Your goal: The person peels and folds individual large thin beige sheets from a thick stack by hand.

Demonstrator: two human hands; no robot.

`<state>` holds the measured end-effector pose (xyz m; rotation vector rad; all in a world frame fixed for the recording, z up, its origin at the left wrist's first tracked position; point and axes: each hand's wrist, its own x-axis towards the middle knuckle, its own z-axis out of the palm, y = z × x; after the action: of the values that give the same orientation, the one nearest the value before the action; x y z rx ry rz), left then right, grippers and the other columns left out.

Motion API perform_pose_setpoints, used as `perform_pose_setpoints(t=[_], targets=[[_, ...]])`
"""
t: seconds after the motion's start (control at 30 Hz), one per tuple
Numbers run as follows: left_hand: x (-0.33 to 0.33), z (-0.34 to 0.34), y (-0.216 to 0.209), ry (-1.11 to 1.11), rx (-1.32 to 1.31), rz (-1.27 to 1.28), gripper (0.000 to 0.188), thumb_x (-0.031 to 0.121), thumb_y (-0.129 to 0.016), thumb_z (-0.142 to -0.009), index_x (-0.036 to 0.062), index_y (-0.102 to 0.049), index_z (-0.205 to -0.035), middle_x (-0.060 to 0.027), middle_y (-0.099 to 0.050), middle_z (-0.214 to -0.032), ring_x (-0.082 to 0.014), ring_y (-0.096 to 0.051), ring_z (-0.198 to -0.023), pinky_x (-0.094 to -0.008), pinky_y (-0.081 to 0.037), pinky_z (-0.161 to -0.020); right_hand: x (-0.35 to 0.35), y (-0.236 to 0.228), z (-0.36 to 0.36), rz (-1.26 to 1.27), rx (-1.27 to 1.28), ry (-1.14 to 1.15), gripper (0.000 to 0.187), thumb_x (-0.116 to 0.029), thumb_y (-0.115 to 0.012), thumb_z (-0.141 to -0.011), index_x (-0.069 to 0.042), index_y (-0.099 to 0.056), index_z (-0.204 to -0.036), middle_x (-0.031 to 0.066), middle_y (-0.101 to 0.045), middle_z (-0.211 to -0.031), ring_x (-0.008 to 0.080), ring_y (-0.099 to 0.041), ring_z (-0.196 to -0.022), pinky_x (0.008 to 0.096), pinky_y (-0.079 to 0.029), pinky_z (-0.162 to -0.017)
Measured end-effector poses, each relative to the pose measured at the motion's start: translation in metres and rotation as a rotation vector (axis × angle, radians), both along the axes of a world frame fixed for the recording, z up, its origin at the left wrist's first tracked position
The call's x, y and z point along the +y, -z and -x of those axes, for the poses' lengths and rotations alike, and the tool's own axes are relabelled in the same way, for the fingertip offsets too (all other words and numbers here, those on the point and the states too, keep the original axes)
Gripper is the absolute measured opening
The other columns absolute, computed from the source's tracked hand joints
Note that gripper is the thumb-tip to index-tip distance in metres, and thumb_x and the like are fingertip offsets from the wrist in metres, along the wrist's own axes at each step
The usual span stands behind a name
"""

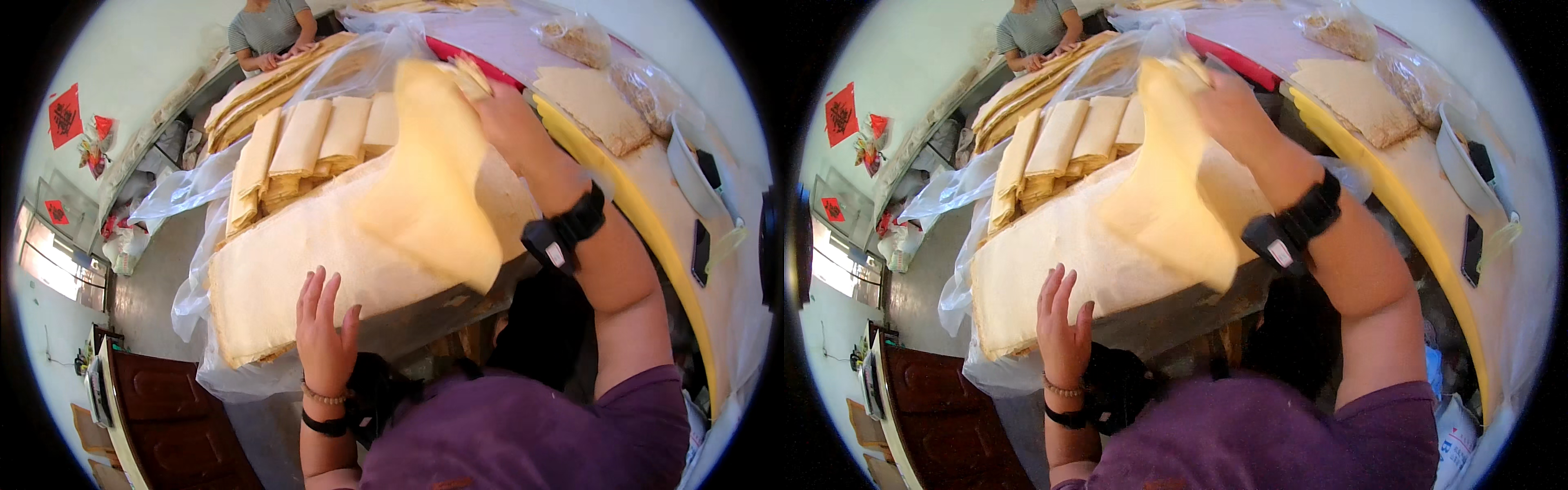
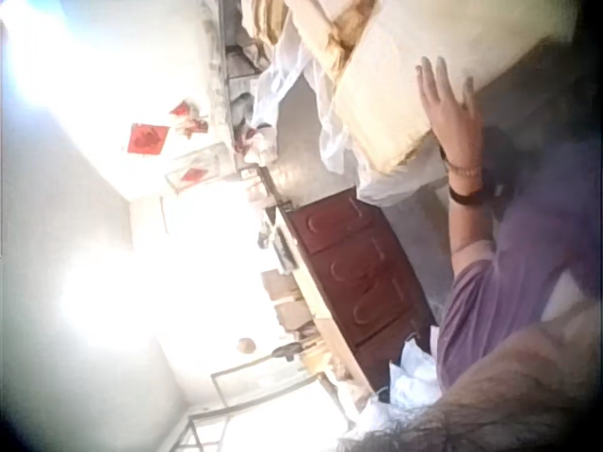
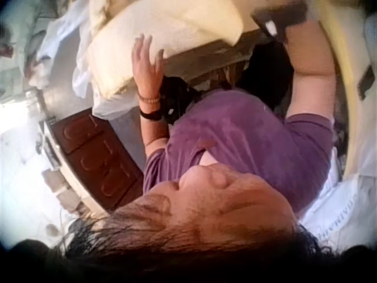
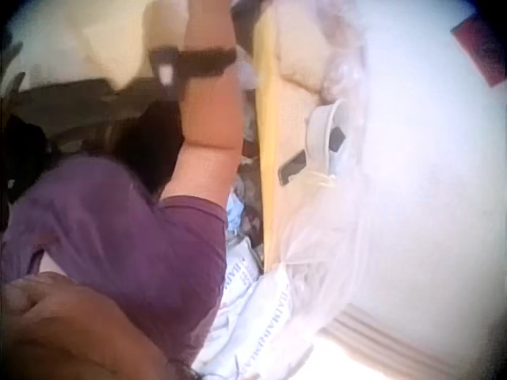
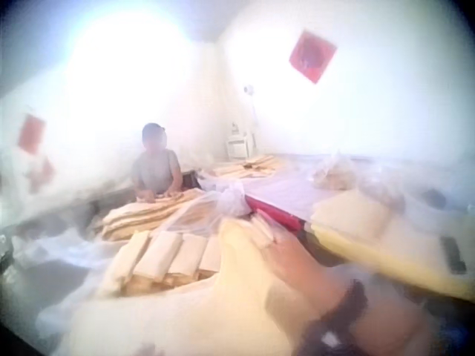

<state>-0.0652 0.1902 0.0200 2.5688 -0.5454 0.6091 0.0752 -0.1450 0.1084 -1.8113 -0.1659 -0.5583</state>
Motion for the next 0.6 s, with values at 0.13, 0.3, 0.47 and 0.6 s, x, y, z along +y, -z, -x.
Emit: perform_pose_setpoints(t=[0.13, 0.3, 0.47, 0.6], targets=[[0.005, 0.015, -0.012, 0.056, -0.053, 0.107, 0.047, 0.005, -0.065, -0.089, 0.0021, -0.056, -0.136, -0.0205, -0.055, -0.142, -0.0394, -0.051, -0.134, -0.0455, -0.042, -0.110, 0.054, -0.051, -0.021, 0.125, -0.172, -0.343, 0.025, -0.018, -0.059, -0.096, -0.005, -0.068, -0.115, 0.0069, -0.070, -0.088, 0.0129, -0.063, -0.076, 0.0332, -0.052, -0.071], [-0.006, 0.035, -0.021, 0.219, -0.025, 0.134, 0.047, 0.005, -0.071, -0.083, 0.0023, -0.062, -0.129, -0.0191, -0.062, -0.133, -0.0376, -0.059, -0.124, -0.0437, -0.049, -0.102, 0.091, 0.016, 0.009, 0.496, -0.168, -0.671, 0.039, -0.017, -0.057, -0.096, -0.013, -0.062, -0.134, 0.0226, -0.069, -0.115, 0.0396, -0.066, -0.102, 0.0435, -0.050, -0.094], [0.001, 0.052, -0.029, 0.380, 0.024, -0.041, 0.063, 0.020, -0.086, -0.071, 0.0061, -0.064, -0.129, -0.0132, -0.064, -0.134, -0.0339, -0.058, -0.127, -0.0448, -0.046, -0.104, 0.060, 0.083, 0.082, 0.665, 0.135, -0.836, 0.034, -0.021, -0.058, -0.096, -0.017, -0.068, -0.128, 0.0143, -0.066, -0.128, 0.0323, -0.061, -0.119, 0.0459, -0.038, -0.108], [0.032, 0.039, -0.040, 0.313, 0.374, -0.099, 0.091, 0.027, -0.090, -0.067, 0.0081, -0.048, -0.145, -0.0147, -0.050, -0.151, -0.0354, -0.043, -0.142, -0.0475, -0.033, -0.115, 0.025, 0.095, 0.105, 0.589, 0.264, -0.835, 0.034, -0.012, -0.056, -0.100, -0.013, -0.064, -0.132, 0.0061, -0.063, -0.137, 0.0260, -0.051, -0.135, 0.0454, -0.021, -0.121]])
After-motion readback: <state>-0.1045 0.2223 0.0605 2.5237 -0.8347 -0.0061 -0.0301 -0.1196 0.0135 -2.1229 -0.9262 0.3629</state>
